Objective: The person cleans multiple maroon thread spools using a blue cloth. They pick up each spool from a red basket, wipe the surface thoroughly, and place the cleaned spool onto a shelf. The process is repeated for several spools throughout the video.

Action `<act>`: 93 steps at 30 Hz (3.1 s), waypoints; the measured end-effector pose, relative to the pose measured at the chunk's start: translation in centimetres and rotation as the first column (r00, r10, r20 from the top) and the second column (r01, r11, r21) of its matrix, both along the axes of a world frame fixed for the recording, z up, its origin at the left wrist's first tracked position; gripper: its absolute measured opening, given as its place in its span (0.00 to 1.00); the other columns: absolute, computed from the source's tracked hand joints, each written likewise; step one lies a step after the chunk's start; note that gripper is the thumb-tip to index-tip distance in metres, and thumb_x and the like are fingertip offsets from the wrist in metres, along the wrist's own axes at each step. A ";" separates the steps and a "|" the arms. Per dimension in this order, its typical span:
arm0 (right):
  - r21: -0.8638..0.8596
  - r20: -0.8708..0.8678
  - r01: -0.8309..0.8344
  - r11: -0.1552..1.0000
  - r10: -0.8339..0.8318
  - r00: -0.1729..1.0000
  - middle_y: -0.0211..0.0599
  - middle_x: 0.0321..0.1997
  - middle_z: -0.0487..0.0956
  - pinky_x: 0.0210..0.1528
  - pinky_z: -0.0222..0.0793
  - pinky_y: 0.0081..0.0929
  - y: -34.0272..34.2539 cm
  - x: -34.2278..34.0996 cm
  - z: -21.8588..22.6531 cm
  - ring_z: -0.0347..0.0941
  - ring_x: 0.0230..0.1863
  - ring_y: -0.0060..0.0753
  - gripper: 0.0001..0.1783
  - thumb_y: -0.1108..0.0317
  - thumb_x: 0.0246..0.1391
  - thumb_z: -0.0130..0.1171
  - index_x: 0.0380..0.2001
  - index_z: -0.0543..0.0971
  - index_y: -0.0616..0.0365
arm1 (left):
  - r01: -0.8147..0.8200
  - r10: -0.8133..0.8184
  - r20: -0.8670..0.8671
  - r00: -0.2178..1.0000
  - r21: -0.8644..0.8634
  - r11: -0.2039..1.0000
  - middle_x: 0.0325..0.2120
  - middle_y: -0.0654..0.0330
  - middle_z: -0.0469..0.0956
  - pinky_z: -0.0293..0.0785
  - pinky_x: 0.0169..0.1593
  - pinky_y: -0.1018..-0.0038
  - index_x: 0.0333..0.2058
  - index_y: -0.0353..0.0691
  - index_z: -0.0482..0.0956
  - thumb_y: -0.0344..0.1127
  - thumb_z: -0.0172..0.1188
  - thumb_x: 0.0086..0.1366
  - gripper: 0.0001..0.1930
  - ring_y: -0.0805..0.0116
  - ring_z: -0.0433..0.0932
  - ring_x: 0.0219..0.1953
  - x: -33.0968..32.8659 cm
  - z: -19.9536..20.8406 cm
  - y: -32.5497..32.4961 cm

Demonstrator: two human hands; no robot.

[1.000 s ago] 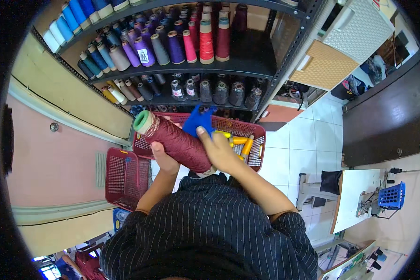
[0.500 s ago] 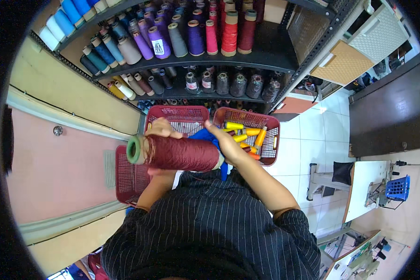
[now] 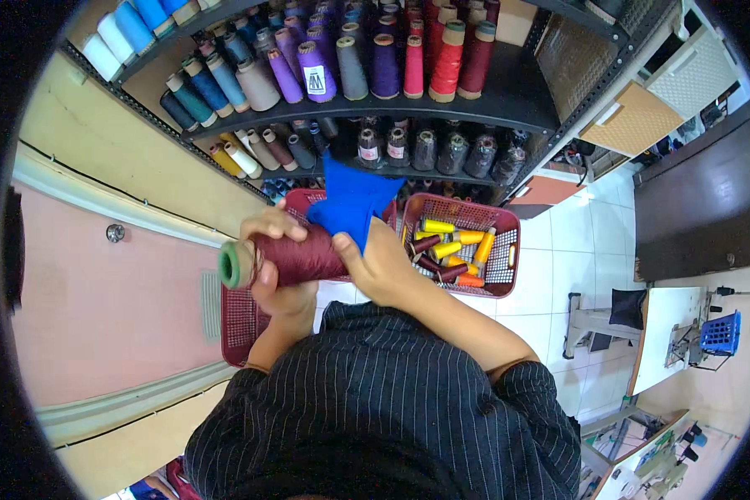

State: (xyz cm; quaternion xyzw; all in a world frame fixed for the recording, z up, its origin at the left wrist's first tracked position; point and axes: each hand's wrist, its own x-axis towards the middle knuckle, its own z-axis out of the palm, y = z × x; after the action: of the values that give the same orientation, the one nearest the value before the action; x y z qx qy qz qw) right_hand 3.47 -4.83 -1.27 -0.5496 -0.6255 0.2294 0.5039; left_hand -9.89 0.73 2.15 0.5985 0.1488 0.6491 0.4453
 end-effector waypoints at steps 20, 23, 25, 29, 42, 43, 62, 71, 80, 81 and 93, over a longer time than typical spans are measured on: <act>-0.347 -0.843 -0.345 0.872 -0.130 0.521 0.41 0.44 0.78 0.52 0.66 0.29 1.9 0.6 -1.8 0.74 0.45 0.31 0.25 0.50 0.60 0.47 0.44 0.76 0.63 | 0.068 -0.059 -0.040 0.997 0.301 0.951 0.43 0.57 0.63 0.45 0.63 0.49 0.34 0.47 0.77 0.72 0.53 0.45 0.33 0.58 0.68 0.44 -3.7 -1.4 2.6; -0.351 -0.765 -0.088 0.932 -0.231 0.602 0.34 0.35 0.80 0.43 0.69 0.26 1.4 0.9 -1.9 0.75 0.37 0.25 0.19 0.55 0.61 0.49 0.38 0.79 0.62 | 0.033 -0.034 0.162 0.986 0.007 0.999 0.42 0.56 0.64 0.56 0.61 0.53 0.49 0.41 0.65 0.71 0.43 0.56 0.38 0.59 0.72 0.41 -1.9 -1.5 2.5; -0.289 -0.643 0.139 0.947 -0.300 0.705 0.34 0.34 0.80 0.42 0.69 0.26 1.6 0.9 -1.9 0.74 0.36 0.24 0.19 0.57 0.62 0.48 0.37 0.79 0.64 | 0.016 0.022 0.336 0.942 -0.110 0.994 0.41 0.55 0.66 0.56 0.61 0.55 0.50 0.41 0.62 0.64 0.45 0.60 0.32 0.58 0.70 0.42 -1.4 -0.1 1.7; -0.027 -0.307 0.253 0.967 -0.249 0.919 0.47 0.41 0.79 0.49 0.66 0.32 0.7 0.8 2.2 0.75 0.43 0.38 0.20 0.58 0.63 0.44 0.42 0.76 0.66 | 0.173 -0.150 0.357 0.922 -0.034 0.984 0.21 0.65 0.68 0.57 0.59 0.55 0.35 0.44 0.62 0.55 0.47 0.61 0.20 0.65 0.70 0.35 -3.9 -0.4 2.5; -0.289 -0.228 -0.052 0.956 -0.016 0.973 0.54 0.35 0.75 0.41 0.65 0.42 1.8 1.6 0.7 0.72 0.36 0.54 0.21 0.59 0.61 0.41 0.38 0.74 0.68 | 0.143 -0.104 -0.178 0.978 0.216 0.966 0.14 0.79 0.76 0.43 0.58 0.64 0.15 0.56 0.69 0.44 0.57 0.52 0.10 0.73 0.65 0.33 -4.8 0.5 0.7; -0.175 -0.287 -0.018 0.984 -0.034 0.957 0.54 0.36 0.75 0.41 0.65 0.42 1.2 0.9 2.3 0.72 0.37 0.53 0.21 0.59 0.62 0.41 0.38 0.73 0.68 | 0.150 -0.091 -0.230 0.969 0.255 0.955 0.14 0.79 0.76 0.42 0.60 0.62 0.15 0.56 0.70 0.48 0.56 0.55 0.13 0.73 0.65 0.33 -4.7 0.5 0.7; -0.237 -0.316 0.460 0.856 -0.516 0.796 0.32 0.19 0.74 0.29 0.63 0.30 0.7 3.2 -2.3 0.70 0.23 0.27 0.23 0.54 0.63 0.45 0.23 0.76 0.62 | 0.096 -0.091 0.207 0.974 -0.015 0.995 0.18 0.60 0.75 0.65 0.48 0.57 0.21 0.45 0.66 0.40 0.50 0.65 0.13 0.67 0.74 0.24 -1.1 0.7 -1.0; 0.210 0.036 0.000 0.978 -0.008 0.999 0.54 0.35 0.73 0.41 0.61 0.45 -2.9 3.5 -0.4 0.68 0.39 0.56 0.17 0.61 0.60 0.41 0.35 0.74 0.64 | 0.439 -0.401 -0.197 0.895 0.225 0.870 0.10 0.68 0.71 0.67 0.32 0.71 0.11 0.45 0.68 0.37 0.53 0.62 0.19 0.74 0.75 0.17 3.2 1.4 -2.2; -0.138 -0.373 0.342 0.930 -0.369 0.852 0.48 0.26 0.72 0.33 0.62 0.39 -4.2 15.2 -3.5 0.67 0.28 0.47 0.26 0.51 0.64 0.39 0.27 0.72 0.66 | 0.504 -0.476 -0.176 0.862 0.184 0.844 0.08 0.70 0.69 0.67 0.37 0.68 0.09 0.47 0.67 0.39 0.51 0.63 0.21 0.74 0.73 0.14 10.2 1.9 -3.5; -0.044 -0.082 0.264 0.964 -0.267 0.960 0.50 0.27 0.72 0.36 0.62 0.41 -5.0 15.4 -1.7 0.68 0.30 0.50 0.24 0.54 0.64 0.39 0.28 0.72 0.66 | 0.490 -0.455 -0.196 0.869 0.212 0.845 0.08 0.70 0.68 0.67 0.39 0.67 0.09 0.47 0.67 0.39 0.51 0.63 0.21 0.74 0.73 0.14 11.6 2.0 -3.9; -0.341 -0.264 0.162 0.926 -0.260 0.929 0.50 0.17 0.68 0.26 0.57 0.37 -4.3 30.5 -11.2 0.62 0.22 0.31 0.34 0.46 0.63 0.37 0.20 0.71 0.69 | 0.391 -0.359 -0.156 0.920 0.381 0.838 0.07 0.71 0.69 0.61 0.48 0.65 0.08 0.49 0.65 0.44 0.50 0.64 0.24 0.72 0.75 0.13 18.3 4.6 -8.3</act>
State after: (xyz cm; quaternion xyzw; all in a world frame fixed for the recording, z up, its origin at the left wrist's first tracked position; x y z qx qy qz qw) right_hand 33.97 -9.17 -12.48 -0.6455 -0.4323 0.3514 0.5225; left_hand 8.42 -7.61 6.73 0.7198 -0.0918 0.5420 0.4238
